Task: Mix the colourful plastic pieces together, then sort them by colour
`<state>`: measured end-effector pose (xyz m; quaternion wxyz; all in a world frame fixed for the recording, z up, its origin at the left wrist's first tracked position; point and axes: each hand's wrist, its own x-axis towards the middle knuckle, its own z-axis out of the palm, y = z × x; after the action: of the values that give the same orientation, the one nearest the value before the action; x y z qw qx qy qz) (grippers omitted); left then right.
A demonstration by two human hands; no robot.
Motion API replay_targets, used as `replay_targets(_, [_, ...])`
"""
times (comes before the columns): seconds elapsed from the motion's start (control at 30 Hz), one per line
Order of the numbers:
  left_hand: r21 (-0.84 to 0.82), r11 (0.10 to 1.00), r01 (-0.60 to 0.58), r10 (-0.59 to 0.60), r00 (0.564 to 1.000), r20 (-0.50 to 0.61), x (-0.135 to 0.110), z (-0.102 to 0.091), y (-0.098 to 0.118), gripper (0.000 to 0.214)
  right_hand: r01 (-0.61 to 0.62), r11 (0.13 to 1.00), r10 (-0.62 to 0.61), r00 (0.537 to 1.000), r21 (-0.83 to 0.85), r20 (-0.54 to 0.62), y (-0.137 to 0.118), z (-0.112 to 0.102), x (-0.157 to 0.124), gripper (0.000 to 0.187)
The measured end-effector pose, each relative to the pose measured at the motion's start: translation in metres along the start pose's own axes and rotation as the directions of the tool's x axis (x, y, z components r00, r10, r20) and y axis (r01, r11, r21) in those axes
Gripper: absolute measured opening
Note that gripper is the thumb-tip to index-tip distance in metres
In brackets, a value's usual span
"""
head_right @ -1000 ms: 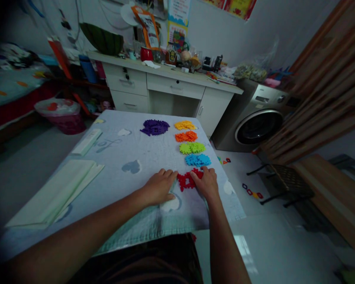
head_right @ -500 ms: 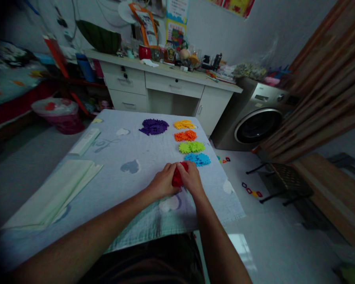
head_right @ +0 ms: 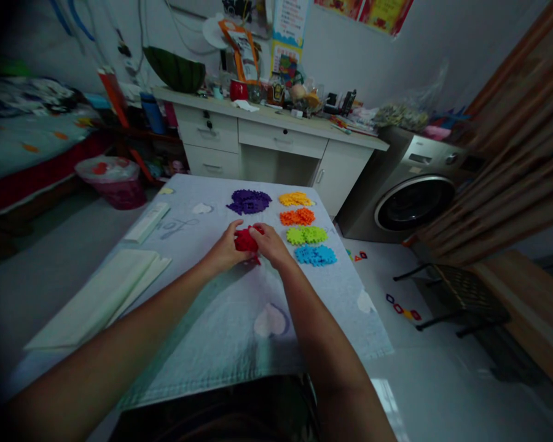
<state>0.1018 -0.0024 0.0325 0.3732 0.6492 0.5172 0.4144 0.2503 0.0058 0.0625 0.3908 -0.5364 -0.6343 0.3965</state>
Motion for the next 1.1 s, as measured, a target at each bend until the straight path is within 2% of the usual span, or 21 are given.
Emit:
replay_targets(0.1, [0.135,0.991,0.012,-0.009,1.0,-0.022,0.014,-0.021,-0.006,0.106,0.098,0.995,-0.099,0.995,-0.004,-0.017,0.003,-0.012,0.005,0.03])
replay_targets(0.23, [0.341,0.94,0.005,-0.028,0.998,0.063,0.021,-0.039,-0.008,0.096,0.14,0.987,-0.147,0.984,-0.074,-0.102,0.015,-0.057,-0.007,0.034])
replay_targets(0.3, [0.457,0.889,0.027,-0.082,0.991,0.102,0.019,-0.045,-0.005,0.085,0.068,0.982,-0.103,0.974,-0.174,-0.202,0.027,-0.087,-0.016,0.035])
replay_targets(0.4, [0.678,0.73,0.091,-0.167,0.985,0.047,0.012,-0.047,0.004,0.066,-0.152,0.925,0.001,0.918,-0.349,-0.396,0.05,-0.129,-0.033,0.039])
replay_targets(0.47, [0.77,0.636,0.057,-0.092,0.996,0.002,0.006,-0.044,0.013,0.053,-0.294,0.847,0.057,0.878,-0.442,-0.475,0.064,-0.148,-0.043,0.042])
replay_targets(0.53, [0.803,0.594,-0.039,0.04,0.999,0.019,0.001,-0.036,0.024,0.049,-0.398,0.765,0.12,0.861,-0.506,-0.495,0.074,-0.159,-0.05,0.046])
replay_targets(0.6, [0.772,0.616,-0.155,0.123,0.987,0.1,-0.003,-0.019,0.034,0.047,-0.458,0.695,0.186,0.859,-0.554,-0.476,0.08,-0.16,-0.054,0.049])
replay_targets(0.7, [0.639,0.687,-0.347,0.138,0.925,0.354,-0.006,0.019,0.045,0.048,-0.478,0.624,0.236,0.87,-0.618,-0.433,0.081,-0.151,-0.054,0.053])
replay_targets(0.8, [0.573,0.724,-0.384,0.096,0.879,0.467,-0.008,0.061,0.05,0.05,-0.466,0.575,0.258,0.883,-0.673,-0.392,0.076,-0.138,-0.052,0.056])
replay_targets(0.9, [0.565,0.746,-0.353,0.069,0.884,0.461,-0.011,0.094,0.053,0.072,-0.43,0.562,0.262,0.903,-0.706,-0.342,0.07,-0.126,-0.052,0.055])
replay_targets(0.97, [0.568,0.759,-0.319,0.055,0.9,0.431,-0.012,0.106,0.054,0.081,-0.409,0.601,0.258,0.913,-0.687,-0.317,0.066,-0.119,-0.054,0.054])
replay_targets(1.1, [0.516,0.816,-0.26,0.071,0.931,0.358,-0.013,0.11,0.049,0.085,-0.35,0.795,0.229,0.93,-0.496,-0.288,0.06,-0.104,-0.059,0.048])
